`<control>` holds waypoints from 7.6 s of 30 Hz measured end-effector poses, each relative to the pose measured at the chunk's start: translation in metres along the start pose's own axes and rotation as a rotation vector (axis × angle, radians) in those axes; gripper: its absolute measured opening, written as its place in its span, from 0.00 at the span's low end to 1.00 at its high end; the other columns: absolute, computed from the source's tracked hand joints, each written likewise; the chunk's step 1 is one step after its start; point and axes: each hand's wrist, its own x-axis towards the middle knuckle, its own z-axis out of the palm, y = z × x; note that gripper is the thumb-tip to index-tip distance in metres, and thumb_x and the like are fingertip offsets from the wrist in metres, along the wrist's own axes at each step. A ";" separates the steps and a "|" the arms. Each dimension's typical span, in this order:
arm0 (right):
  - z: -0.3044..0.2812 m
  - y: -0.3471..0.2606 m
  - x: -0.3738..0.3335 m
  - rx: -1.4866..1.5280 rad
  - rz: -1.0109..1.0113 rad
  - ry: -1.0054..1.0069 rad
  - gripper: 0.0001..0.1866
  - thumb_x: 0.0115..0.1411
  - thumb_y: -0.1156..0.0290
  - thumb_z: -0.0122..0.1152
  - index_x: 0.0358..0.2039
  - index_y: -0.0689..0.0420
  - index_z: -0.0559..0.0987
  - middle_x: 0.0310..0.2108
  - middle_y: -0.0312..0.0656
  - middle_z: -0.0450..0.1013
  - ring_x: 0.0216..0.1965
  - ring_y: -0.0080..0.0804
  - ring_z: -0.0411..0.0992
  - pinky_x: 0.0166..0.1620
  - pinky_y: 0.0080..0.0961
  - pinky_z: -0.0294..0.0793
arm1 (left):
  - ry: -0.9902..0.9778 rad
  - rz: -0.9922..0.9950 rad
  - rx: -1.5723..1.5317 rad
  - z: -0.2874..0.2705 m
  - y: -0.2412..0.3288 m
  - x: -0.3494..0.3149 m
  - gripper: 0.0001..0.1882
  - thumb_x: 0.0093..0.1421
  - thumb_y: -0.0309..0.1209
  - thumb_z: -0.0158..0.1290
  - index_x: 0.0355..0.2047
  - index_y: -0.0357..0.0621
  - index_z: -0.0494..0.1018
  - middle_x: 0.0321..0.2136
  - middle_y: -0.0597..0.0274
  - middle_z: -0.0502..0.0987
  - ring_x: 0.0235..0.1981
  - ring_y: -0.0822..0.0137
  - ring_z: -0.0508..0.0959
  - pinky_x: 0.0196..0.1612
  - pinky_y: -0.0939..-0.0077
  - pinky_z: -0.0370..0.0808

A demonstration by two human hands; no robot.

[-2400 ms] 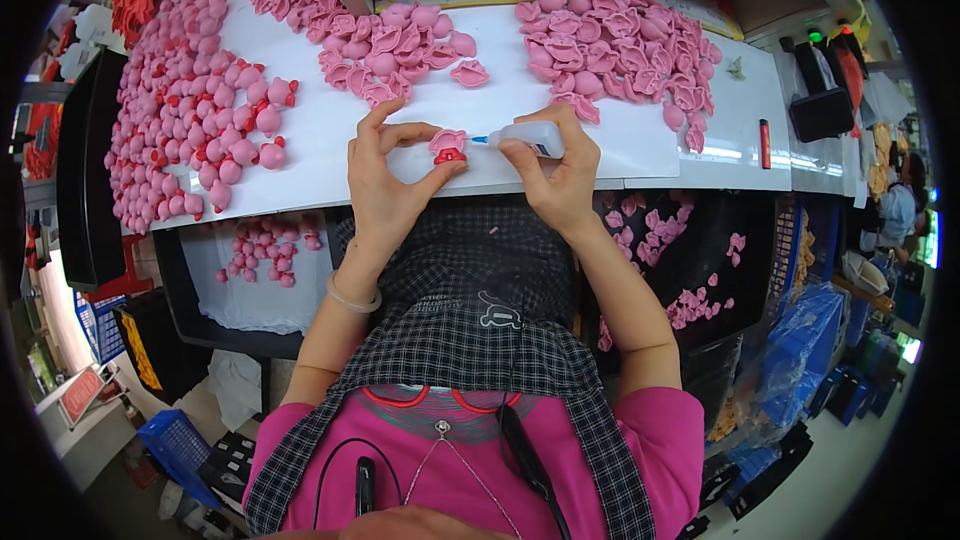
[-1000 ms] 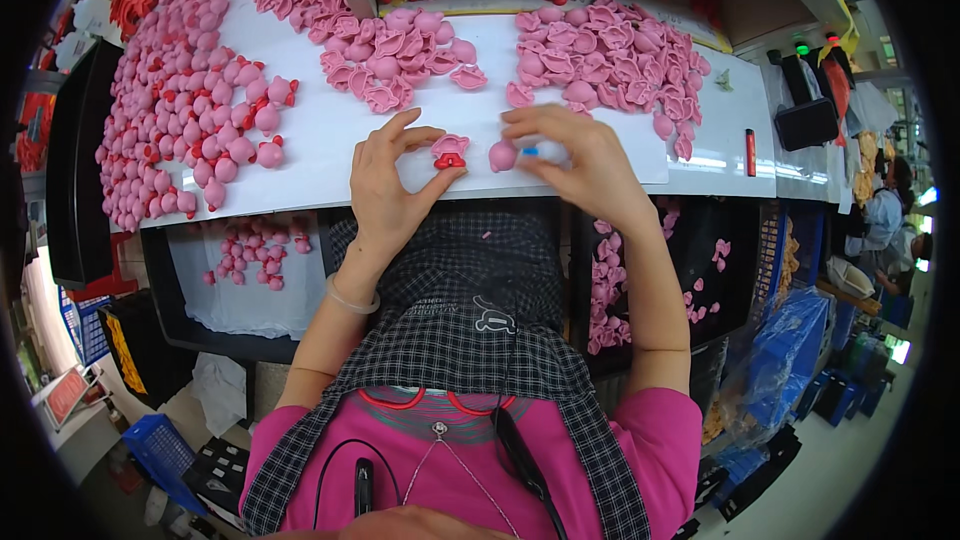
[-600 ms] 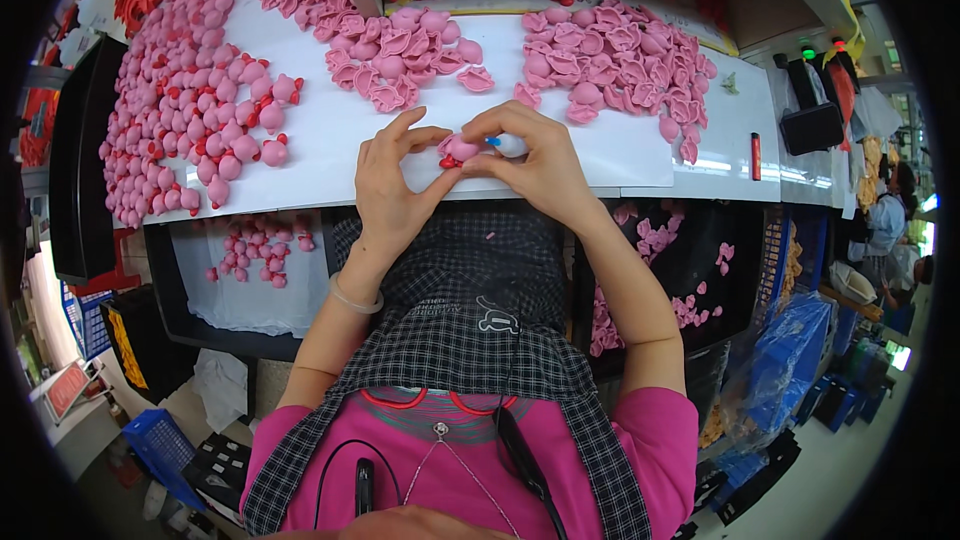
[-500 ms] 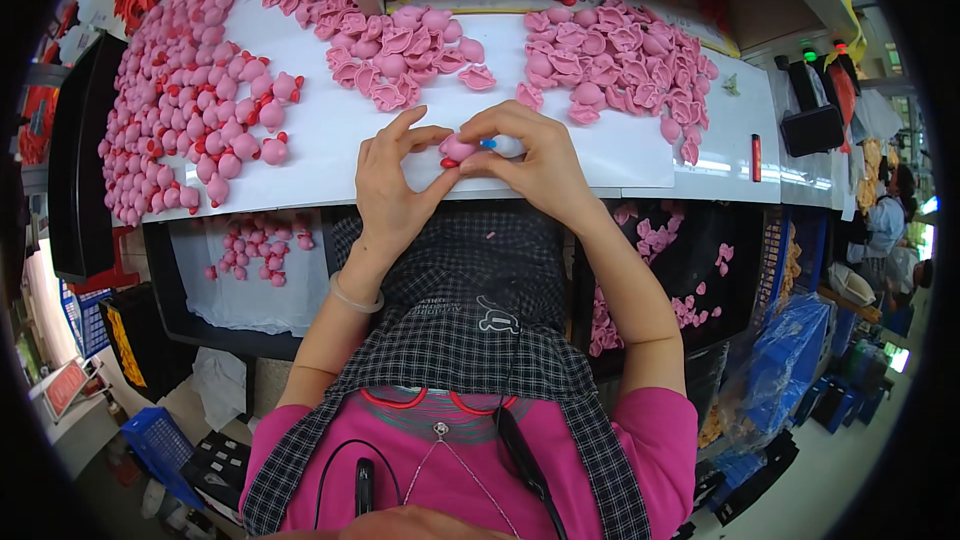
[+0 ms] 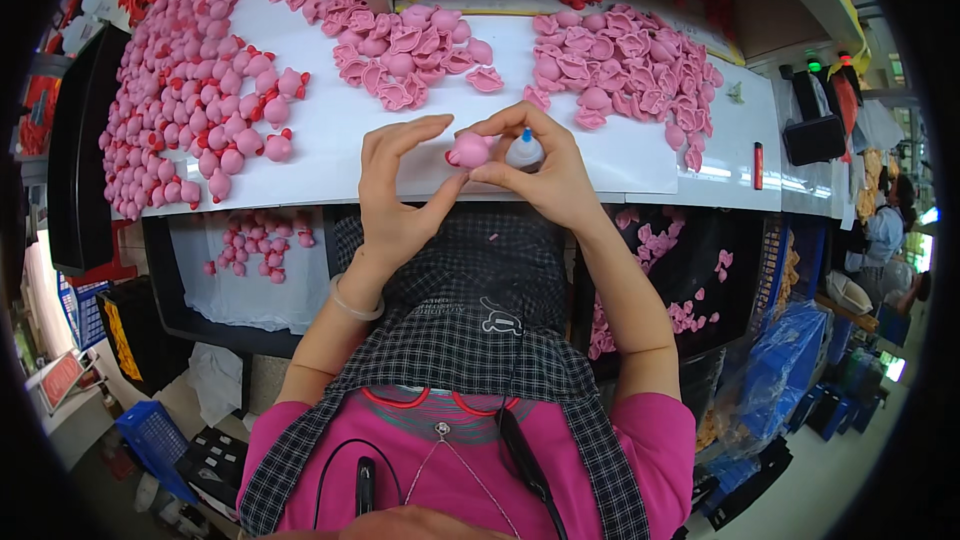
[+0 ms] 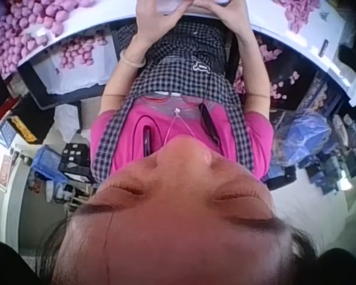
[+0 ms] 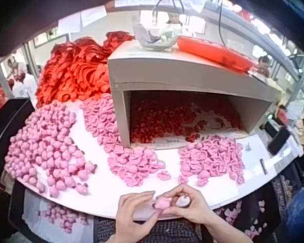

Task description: The person assembles small figurines by applying glue from a bottle onto figurine components and pressing the pieces together by hand.

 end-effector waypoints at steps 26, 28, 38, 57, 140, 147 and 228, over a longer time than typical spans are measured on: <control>0.037 -0.002 -0.012 0.563 -0.217 -0.020 0.09 0.63 0.65 0.67 0.37 0.51 0.75 0.45 0.54 0.74 0.26 0.19 0.69 0.24 0.10 0.67 | 0.087 -0.135 -0.505 -0.003 0.020 -0.015 0.08 0.60 0.19 0.58 0.36 0.43 0.71 0.40 0.58 0.75 0.53 0.51 0.74 0.53 0.64 0.71; 0.040 -0.001 -0.014 0.707 -0.160 -0.019 0.09 0.63 0.66 0.66 0.37 0.51 0.74 0.46 0.53 0.73 0.27 0.20 0.70 0.24 0.10 0.67 | 0.078 -0.069 -0.371 -0.005 0.022 -0.014 0.08 0.60 0.19 0.58 0.36 0.44 0.71 0.40 0.58 0.75 0.52 0.51 0.74 0.52 0.64 0.72; 0.021 -0.014 -0.007 0.174 -0.338 0.031 0.15 0.53 0.80 0.73 0.37 0.59 0.75 0.41 0.51 0.80 0.42 0.31 0.79 0.47 0.26 0.78 | -0.200 -0.032 -0.080 -0.018 0.017 -0.006 0.25 0.49 0.24 0.68 0.49 0.39 0.74 0.44 0.56 0.76 0.49 0.62 0.75 0.53 0.68 0.70; 0.036 -0.010 -0.011 0.070 -0.372 0.108 0.21 0.53 0.83 0.71 0.40 0.57 0.68 0.46 0.54 0.78 0.32 0.20 0.73 0.40 0.16 0.74 | -0.091 -0.528 -0.887 -0.009 0.007 -0.021 0.22 0.58 0.28 0.65 0.51 0.41 0.71 0.46 0.57 0.78 0.51 0.66 0.75 0.57 0.70 0.70; 0.008 -0.011 0.037 -0.256 -0.108 -0.173 0.09 0.55 0.78 0.68 0.35 0.60 0.78 0.29 0.30 0.72 0.30 0.16 0.68 0.31 0.13 0.65 | -0.303 -0.267 -0.243 -0.034 -0.032 0.002 0.09 0.57 0.34 0.60 0.35 0.44 0.76 0.28 0.64 0.76 0.38 0.63 0.74 0.55 0.66 0.62; 0.013 -0.021 0.033 -0.251 -0.050 -0.094 0.14 0.49 0.79 0.74 0.34 0.62 0.78 0.29 0.32 0.73 0.31 0.18 0.69 0.38 0.16 0.68 | -0.351 -0.178 -0.187 -0.034 -0.029 0.001 0.10 0.58 0.37 0.60 0.35 0.47 0.77 0.27 0.65 0.76 0.36 0.65 0.74 0.57 0.66 0.59; 0.021 0.008 0.011 -0.094 -0.249 0.309 0.15 0.60 0.67 0.69 0.40 0.61 0.75 0.34 0.35 0.72 0.32 0.19 0.69 0.36 0.17 0.69 | -0.268 -0.254 0.167 -0.008 -0.016 0.013 0.32 0.39 0.33 0.75 0.47 0.43 0.78 0.50 0.67 0.78 0.49 0.64 0.74 0.57 0.66 0.64</control>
